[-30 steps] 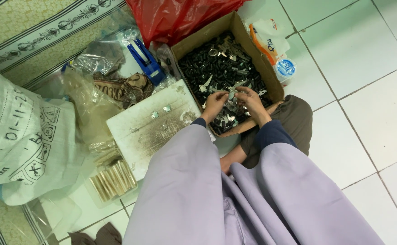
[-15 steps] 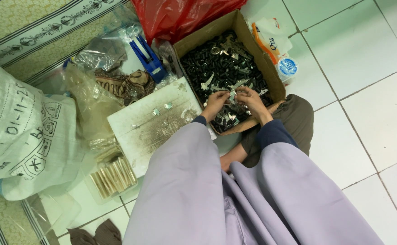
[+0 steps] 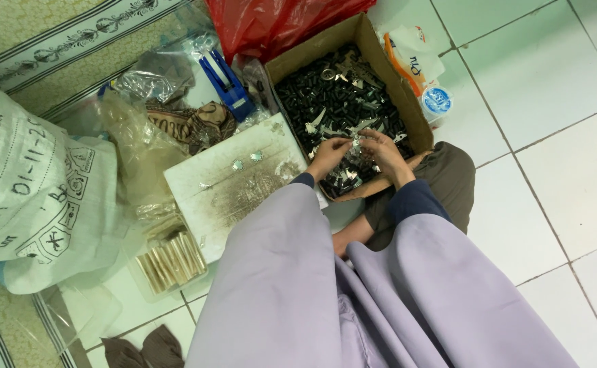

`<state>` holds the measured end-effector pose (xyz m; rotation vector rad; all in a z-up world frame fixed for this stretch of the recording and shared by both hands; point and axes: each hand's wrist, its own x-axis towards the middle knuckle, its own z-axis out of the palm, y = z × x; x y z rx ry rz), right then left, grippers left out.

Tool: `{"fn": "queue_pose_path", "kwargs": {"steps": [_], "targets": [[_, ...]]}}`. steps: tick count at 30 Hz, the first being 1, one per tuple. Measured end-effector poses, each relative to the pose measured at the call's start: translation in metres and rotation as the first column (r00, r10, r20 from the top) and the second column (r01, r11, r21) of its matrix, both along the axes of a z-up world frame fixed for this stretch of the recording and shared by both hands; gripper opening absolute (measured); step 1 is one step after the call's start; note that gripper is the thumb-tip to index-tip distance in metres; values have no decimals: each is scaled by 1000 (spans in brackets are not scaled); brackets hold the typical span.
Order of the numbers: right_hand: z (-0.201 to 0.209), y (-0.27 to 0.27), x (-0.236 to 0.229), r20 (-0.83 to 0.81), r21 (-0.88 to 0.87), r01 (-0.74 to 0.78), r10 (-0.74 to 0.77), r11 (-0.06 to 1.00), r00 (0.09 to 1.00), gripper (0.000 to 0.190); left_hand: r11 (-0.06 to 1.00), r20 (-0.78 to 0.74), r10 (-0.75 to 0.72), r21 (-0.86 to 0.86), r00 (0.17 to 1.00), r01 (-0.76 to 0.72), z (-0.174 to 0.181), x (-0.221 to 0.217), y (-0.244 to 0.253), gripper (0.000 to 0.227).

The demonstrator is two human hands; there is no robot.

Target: The person sits on the floor and assembles small metal hardware pieces by hand. They pick up a dark component and a silver component from a cardboard box, connect them, and place the finished assembly onto a white board. This process is repeated multiple times.

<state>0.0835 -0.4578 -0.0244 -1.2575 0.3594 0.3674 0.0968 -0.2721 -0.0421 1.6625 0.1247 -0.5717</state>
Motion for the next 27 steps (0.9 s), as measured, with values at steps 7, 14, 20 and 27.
{"fn": "queue_pose_path", "kwargs": {"steps": [7,14,20,27], "targets": [[30,8,-3,-2,46,3,-3,999,1000,46,988,48,-20,154,999,13,-7,-4,-5,40],[13,4,-2,38,-11,-87,87,996,995,38,982,316,-34,186,948,-27,43,-25,7,33],[30,40,-1,64,-73,-234,239,969,969,22,990,369,5,126,929,-55,65,-42,60,27],[80,170,3,321,-544,-317,542,777,777,19,975,411,80,159,908,-157,80,-59,184,21]]}}
